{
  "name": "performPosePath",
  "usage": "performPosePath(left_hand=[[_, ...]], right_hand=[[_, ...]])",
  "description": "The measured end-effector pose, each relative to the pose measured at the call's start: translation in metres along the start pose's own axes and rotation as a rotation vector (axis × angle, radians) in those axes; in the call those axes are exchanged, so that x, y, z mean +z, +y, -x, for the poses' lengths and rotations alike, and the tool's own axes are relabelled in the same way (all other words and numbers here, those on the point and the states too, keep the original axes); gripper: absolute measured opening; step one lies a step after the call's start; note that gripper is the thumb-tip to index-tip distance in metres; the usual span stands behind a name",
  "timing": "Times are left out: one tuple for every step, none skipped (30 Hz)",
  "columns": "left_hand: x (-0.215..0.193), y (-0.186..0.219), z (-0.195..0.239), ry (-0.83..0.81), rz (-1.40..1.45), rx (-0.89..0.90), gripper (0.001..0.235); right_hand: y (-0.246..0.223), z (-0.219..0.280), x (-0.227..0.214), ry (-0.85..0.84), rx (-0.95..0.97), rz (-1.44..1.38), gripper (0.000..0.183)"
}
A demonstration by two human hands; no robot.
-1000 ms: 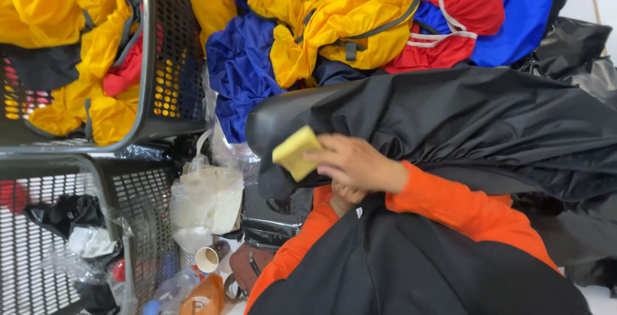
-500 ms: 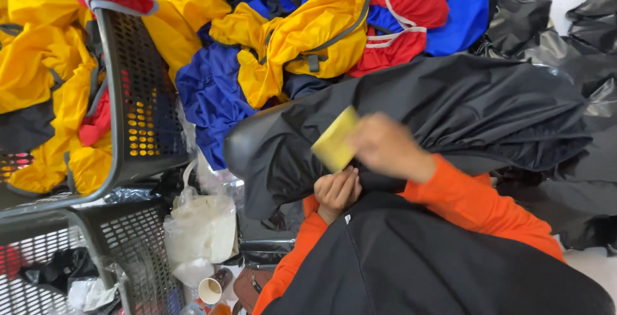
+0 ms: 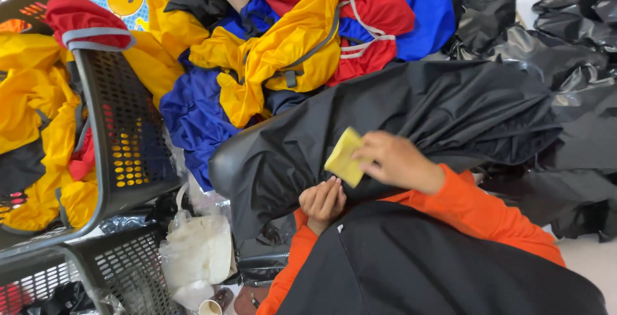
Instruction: The person cleans a black garment with a yellow sponge, then places it into a clear plastic bag. They then pick up a yellow garment and use scissors to cut a black strap attached to it.
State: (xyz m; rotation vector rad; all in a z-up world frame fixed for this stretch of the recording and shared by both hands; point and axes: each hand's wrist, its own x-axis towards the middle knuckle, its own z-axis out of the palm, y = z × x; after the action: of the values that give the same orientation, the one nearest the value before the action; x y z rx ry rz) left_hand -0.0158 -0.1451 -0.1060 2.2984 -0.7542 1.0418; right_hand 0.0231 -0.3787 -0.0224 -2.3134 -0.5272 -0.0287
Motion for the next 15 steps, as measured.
performPosePath(left_hand=[[0.000, 0.000, -0.001, -0.005, 0.003, 0.001, 0.016], [0.000, -0.001, -0.001, 0.006, 0.015, 0.002, 0.017], [0.000, -0.001, -0.001, 0.017, 0.028, 0.003, 0.018], [0.001, -0.002, -0.001, 0.015, 0.029, 0.004, 0.018], [0.002, -0.003, -0.002, 0.021, 0.019, 0.010, 0.016], [0.003, -0.003, -0.001, 0.027, 0.011, 0.015, 0.014], [0.000, -0.003, 0.000, 0.025, 0.014, 0.015, 0.014], [0.002, -0.003, 0.000, 0.022, 0.017, 0.015, 0.014], [0.003, -0.003, 0.000, 0.020, 0.020, 0.015, 0.015], [0.004, -0.004, 0.001, 0.022, 0.027, 0.014, 0.015], [0.005, -0.004, 0.001, 0.016, 0.015, 0.014, 0.015], [0.004, -0.003, 0.004, 0.004, 0.003, 0.013, 0.015], [0.003, -0.002, 0.003, 0.000, 0.010, 0.010, 0.015], [0.004, -0.002, 0.002, -0.005, 0.006, 0.012, 0.015], [0.004, -0.003, 0.001, -0.010, 0.002, 0.013, 0.014]], right_hand=[[0.020, 0.003, -0.009, 0.001, 0.005, -0.003, 0.026], [0.040, 0.006, -0.017, 0.089, 0.139, 0.118, 0.028], [0.060, 0.010, -0.025, 0.177, 0.272, 0.239, 0.030], [0.083, 0.021, -0.040, 0.178, 0.274, 0.238, 0.030], [0.106, 0.033, -0.055, 0.345, 0.415, 0.485, 0.027], [0.128, 0.046, -0.069, 0.513, 0.549, 0.734, 0.025], [0.126, 0.058, -0.081, 0.513, 0.553, 0.734, 0.025], [0.125, 0.069, -0.095, 0.607, 0.532, 0.842, 0.024], [0.125, 0.081, -0.110, 0.700, 0.506, 0.950, 0.026], [0.104, 0.074, -0.113, 0.699, 0.508, 0.957, 0.026], [0.084, 0.068, -0.116, 0.700, 0.392, 0.659, 0.021], [0.063, 0.064, -0.117, 0.687, 0.274, 0.358, 0.017], [0.053, 0.057, -0.103, 0.684, 0.280, 0.362, 0.017], [0.042, 0.050, -0.088, 0.508, 0.222, 0.163, 0.017], [0.032, 0.043, -0.073, 0.331, 0.158, -0.034, 0.018]])
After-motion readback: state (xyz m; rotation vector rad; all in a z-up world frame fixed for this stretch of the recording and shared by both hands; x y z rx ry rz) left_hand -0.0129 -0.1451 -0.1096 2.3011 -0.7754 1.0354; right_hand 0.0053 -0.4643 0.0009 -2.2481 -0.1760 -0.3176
